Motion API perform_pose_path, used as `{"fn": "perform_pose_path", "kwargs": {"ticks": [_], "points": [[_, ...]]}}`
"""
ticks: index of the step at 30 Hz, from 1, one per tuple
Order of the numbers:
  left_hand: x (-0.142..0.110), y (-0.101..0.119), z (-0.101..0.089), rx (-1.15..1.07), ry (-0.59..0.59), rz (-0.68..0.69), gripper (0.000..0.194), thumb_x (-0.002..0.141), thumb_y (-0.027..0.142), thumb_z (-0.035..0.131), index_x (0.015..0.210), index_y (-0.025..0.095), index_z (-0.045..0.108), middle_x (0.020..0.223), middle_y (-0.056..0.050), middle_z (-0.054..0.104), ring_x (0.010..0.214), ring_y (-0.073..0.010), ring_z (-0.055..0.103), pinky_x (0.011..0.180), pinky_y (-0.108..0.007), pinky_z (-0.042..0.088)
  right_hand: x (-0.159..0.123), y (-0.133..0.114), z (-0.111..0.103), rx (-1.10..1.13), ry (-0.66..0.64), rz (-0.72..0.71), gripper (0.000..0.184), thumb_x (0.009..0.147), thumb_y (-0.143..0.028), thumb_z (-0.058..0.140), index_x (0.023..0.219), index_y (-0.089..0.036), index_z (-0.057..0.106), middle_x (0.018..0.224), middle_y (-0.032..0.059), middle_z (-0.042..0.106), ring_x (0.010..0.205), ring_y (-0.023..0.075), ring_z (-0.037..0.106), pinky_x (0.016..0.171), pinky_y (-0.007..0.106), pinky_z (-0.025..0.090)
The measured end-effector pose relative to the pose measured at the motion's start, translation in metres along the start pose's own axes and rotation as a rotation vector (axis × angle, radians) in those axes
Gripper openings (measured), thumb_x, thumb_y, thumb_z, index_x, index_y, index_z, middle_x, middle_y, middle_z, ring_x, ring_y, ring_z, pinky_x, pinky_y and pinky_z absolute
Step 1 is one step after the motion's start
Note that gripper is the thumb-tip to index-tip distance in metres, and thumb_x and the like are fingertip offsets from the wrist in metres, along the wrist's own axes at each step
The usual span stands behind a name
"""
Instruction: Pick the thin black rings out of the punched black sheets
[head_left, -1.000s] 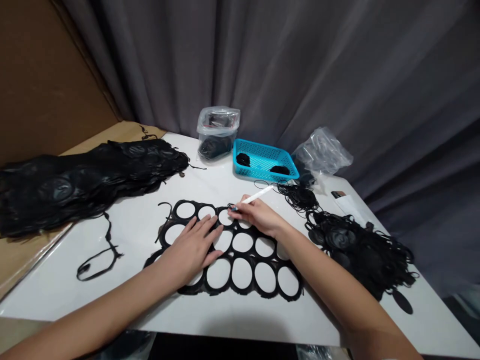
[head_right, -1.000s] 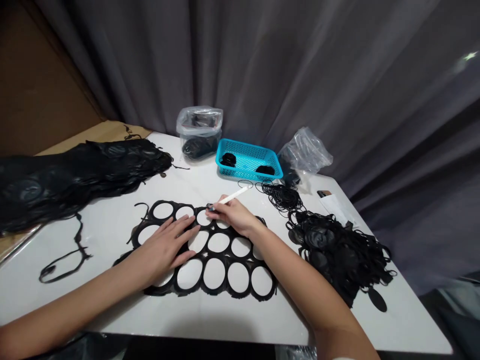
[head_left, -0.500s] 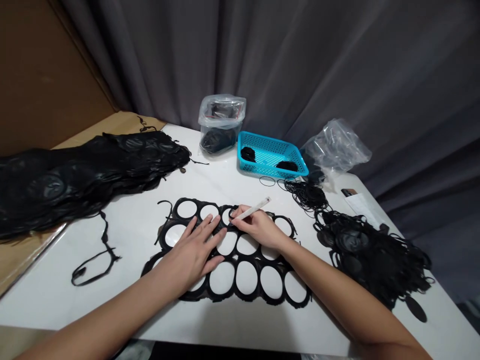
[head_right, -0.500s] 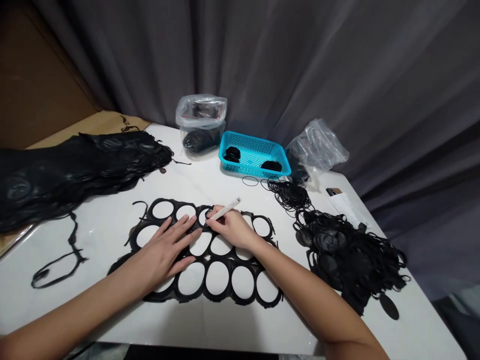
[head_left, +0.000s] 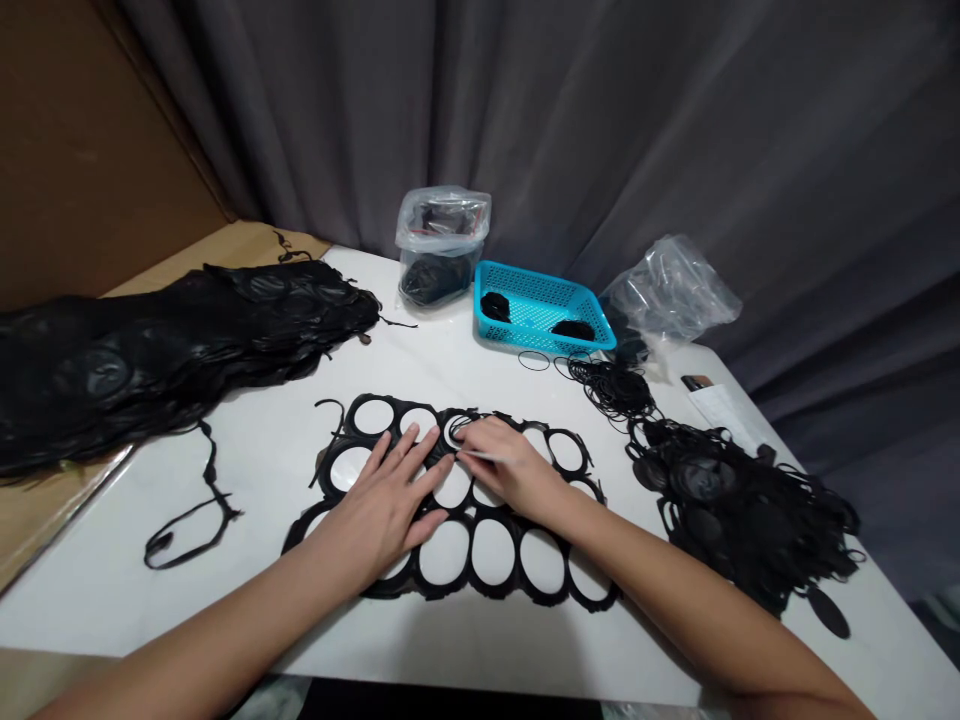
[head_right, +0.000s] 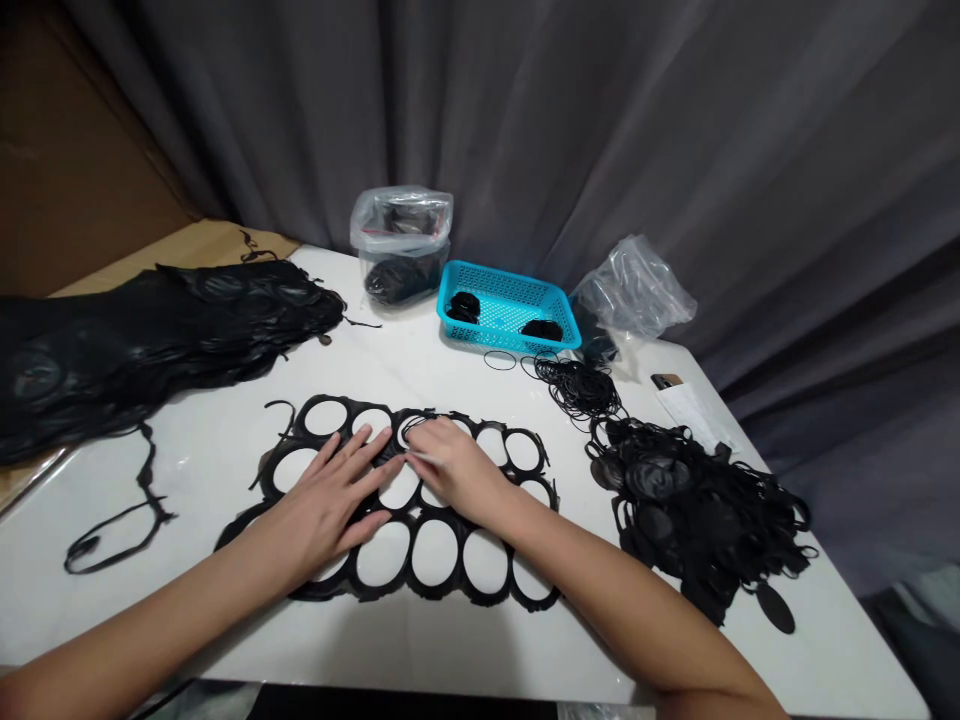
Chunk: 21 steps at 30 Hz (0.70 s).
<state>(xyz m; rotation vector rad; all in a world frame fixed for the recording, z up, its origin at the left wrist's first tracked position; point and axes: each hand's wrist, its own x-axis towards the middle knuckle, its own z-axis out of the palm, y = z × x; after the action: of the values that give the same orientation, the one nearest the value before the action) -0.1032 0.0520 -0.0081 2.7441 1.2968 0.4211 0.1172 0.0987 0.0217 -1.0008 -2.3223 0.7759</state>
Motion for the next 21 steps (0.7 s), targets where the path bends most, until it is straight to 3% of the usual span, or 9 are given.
{"fn": "perform_pose_path", "kwargs": {"ticks": [3,7,9,14,21], "points": [[-0.001,0.001,0.002,0.007,0.025,-0.027,0.055,0.093,0.045,0.061,0.144,0.025,0.052,0.159,-0.015,0.037,0.148,-0.0451,0.025,0.113,-0.065,0.032,0.002,0.007,-0.006,-0.129,0.008,-0.091,0.013,0.097,-0.020,0.046,0.089,-0.022,0.057,0.099,0.0107,0.067,0.094,0.0247,0.056,0.087,0.039,0.044],[0.000,0.002,-0.002,0.011,0.017,-0.045,0.053,0.092,0.041,0.065,0.141,0.025,0.055,0.158,-0.015,0.039,0.147,-0.0484,0.025,0.111,-0.065,0.033,0.020,0.032,-0.037,-0.185,0.428,0.160,0.019,0.098,-0.027,0.043,0.081,-0.023,0.052,0.079,0.0053,0.061,0.074,0.0213,0.054,0.076,0.036,0.045],[0.001,0.003,-0.005,0.014,0.010,-0.046,0.054,0.091,0.041,0.066,0.141,0.025,0.056,0.157,-0.015,0.041,0.146,-0.0493,0.027,0.110,-0.065,0.035,0.029,0.040,-0.050,-0.148,0.547,0.293,0.021,0.097,-0.033,0.046,0.078,-0.023,0.049,0.074,0.0027,0.059,0.063,0.0184,0.051,0.066,0.033,0.045],[0.000,0.004,-0.008,0.015,0.007,-0.056,0.052,0.090,0.041,0.067,0.139,0.026,0.057,0.157,-0.014,0.041,0.146,-0.0482,0.028,0.110,-0.064,0.036,0.044,0.041,-0.061,0.096,0.570,0.379,0.023,0.091,-0.039,0.053,0.074,-0.024,0.047,0.075,0.0027,0.059,0.058,0.0164,0.052,0.047,0.028,0.045],[-0.002,0.004,-0.005,0.031,0.033,-0.066,0.052,0.090,0.044,0.067,0.138,0.026,0.058,0.156,-0.014,0.043,0.146,-0.0467,0.028,0.109,-0.063,0.037,0.048,0.054,-0.075,0.134,0.630,0.435,0.028,0.082,-0.043,0.063,0.070,-0.023,0.047,0.075,0.0024,0.061,0.050,0.0124,0.051,0.041,0.026,0.046]]}}
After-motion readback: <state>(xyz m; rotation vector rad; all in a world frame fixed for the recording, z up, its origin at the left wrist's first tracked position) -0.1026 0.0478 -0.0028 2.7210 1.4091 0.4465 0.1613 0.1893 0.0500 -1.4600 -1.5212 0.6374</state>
